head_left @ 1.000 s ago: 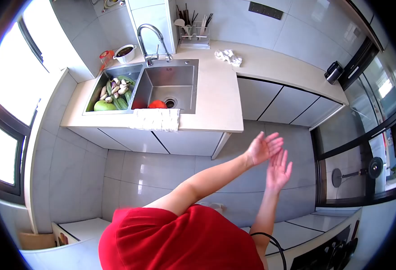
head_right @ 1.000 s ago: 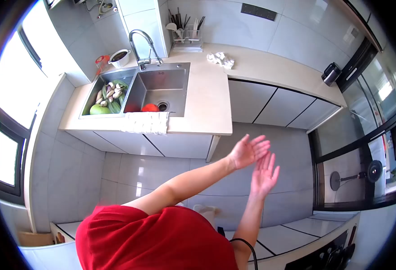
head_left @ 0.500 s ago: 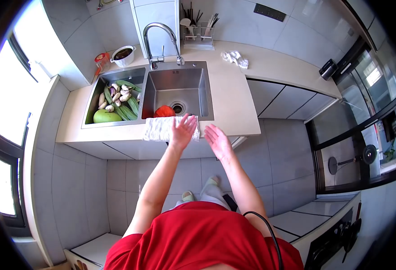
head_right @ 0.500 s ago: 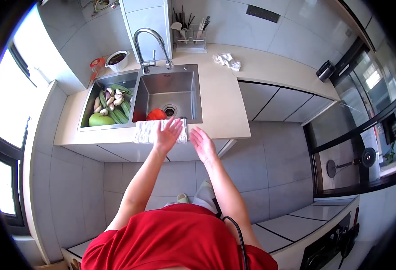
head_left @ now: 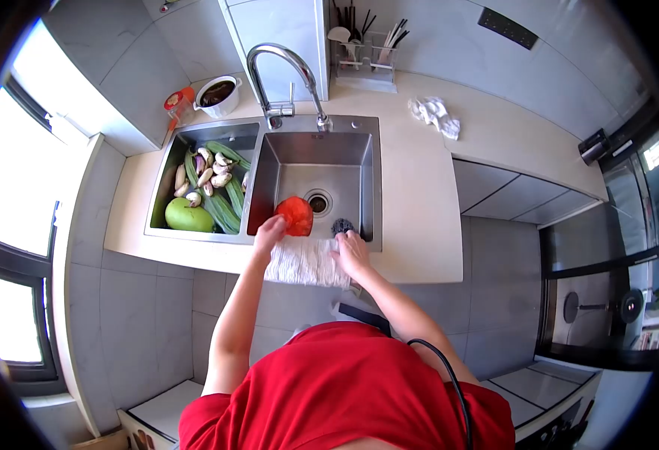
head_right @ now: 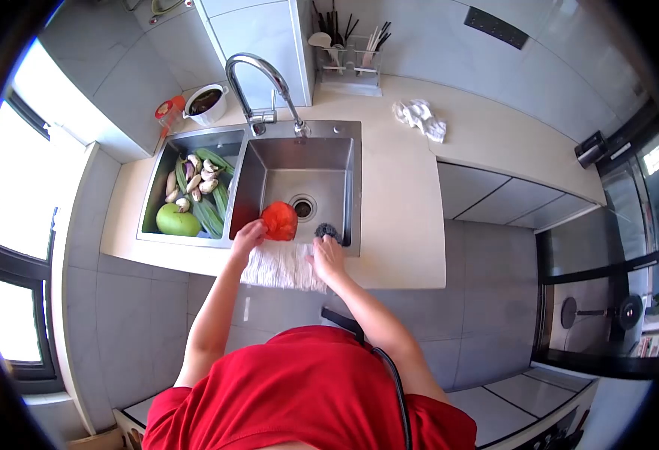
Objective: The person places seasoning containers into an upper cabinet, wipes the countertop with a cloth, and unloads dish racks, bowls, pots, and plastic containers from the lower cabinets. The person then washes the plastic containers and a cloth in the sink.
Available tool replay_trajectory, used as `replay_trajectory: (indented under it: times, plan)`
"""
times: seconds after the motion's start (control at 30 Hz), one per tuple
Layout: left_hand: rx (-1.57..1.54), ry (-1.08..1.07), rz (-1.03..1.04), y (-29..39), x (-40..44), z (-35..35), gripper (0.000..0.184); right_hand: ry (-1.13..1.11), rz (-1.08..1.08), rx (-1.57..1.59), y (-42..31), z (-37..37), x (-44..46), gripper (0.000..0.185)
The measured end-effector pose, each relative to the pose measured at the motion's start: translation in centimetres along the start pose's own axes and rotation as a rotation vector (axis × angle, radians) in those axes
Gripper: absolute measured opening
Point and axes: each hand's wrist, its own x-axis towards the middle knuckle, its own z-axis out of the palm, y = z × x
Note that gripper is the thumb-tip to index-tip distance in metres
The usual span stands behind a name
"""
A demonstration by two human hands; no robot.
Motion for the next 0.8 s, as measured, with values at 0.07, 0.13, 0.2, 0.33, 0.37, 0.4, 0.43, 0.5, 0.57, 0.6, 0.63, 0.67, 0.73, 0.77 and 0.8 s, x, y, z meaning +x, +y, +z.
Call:
replay_trajectory:
  times: [0.07, 0.13, 0.2, 0.33, 0.37, 0.4, 0.43, 0.5, 0.57, 0.6, 0.63, 0.67, 0.73, 0.77, 0.8]
  plan:
    - [0.210, -0.113, 0.153, 0.6, 0.4, 1.5, 0.041, -0.022, -0.078, 0.040, 1.9, -0.3, 1.9, 0.028]
    - [0.303, -0.295, 0.201, 0.9, 1.2, 2.8, 0.044, -0.135, -0.143, 0.127, 2.7, -0.4, 3.5, 0.021]
    - [0.414, -0.455, 0.177, 2.2, 1.4, 3.9, 0.048, -0.059, -0.176, 0.298, 2.2, -0.1, 4.8, 0.018]
    - [0.466, -0.582, 0.030, 7.0, 2.7, 4.6, 0.047, 0.173, -0.264, 0.597, 0.1, -2.9, 10.3, 0.013]
    - [0.446, -0.538, 0.082, 7.8, 3.3, 4.3, 0.044, 0.244, -0.320, 0.662, -0.8, -3.9, 11.7, 0.012]
    - [0.531, -0.516, 0.039, 9.5, 4.1, 3.9, 0.044, 0.087, -0.224, 0.667, -1.3, -5.0, 12.9, 0.012]
    - [0.619, -0.502, -0.004, 11.3, 5.7, 4.3, 0.044, -0.015, -0.108, 0.667, -0.6, -6.6, 14.7, 0.013]
    - [0.413, -0.325, -0.033, 10.9, 7.8, 3.4, 0.051, 0.158, -0.106, 0.660, -0.2, -7.4, 17.5, 0.016]
    - [-0.060, -0.260, -0.102, 11.3, 9.1, 2.1, 0.054, 0.364, -0.034, 0.602, -0.9, -10.1, 20.6, 0.028]
    - [-0.252, -0.304, -0.183, 11.2, 10.2, 2.0, 0.056, 0.522, -0.150, 0.461, -1.6, -11.6, 22.5, 0.035]
    - [-0.274, -0.362, -0.192, 10.7, 11.3, 1.6, 0.053, 0.673, -0.263, 0.315, -2.2, -12.6, 24.1, 0.043]
    - [-0.350, -0.418, -0.227, 9.9, 12.6, 1.4, 0.050, 0.667, -0.280, 0.250, -3.1, -13.0, 25.5, 0.050]
    - [-0.544, -0.459, -0.308, 7.9, 14.3, 1.6, 0.040, 0.559, -0.233, 0.357, -4.2, -10.3, 26.5, 0.050]
    - [-0.586, -0.466, -0.320, 7.4, 14.9, 1.6, 0.039, 0.451, -0.187, 0.467, -4.5, -9.1, 26.9, 0.050]
    - [-0.625, -0.473, -0.368, 7.5, 14.9, 1.3, 0.039, 0.379, -0.122, 0.486, -5.5, -9.4, 26.0, 0.049]
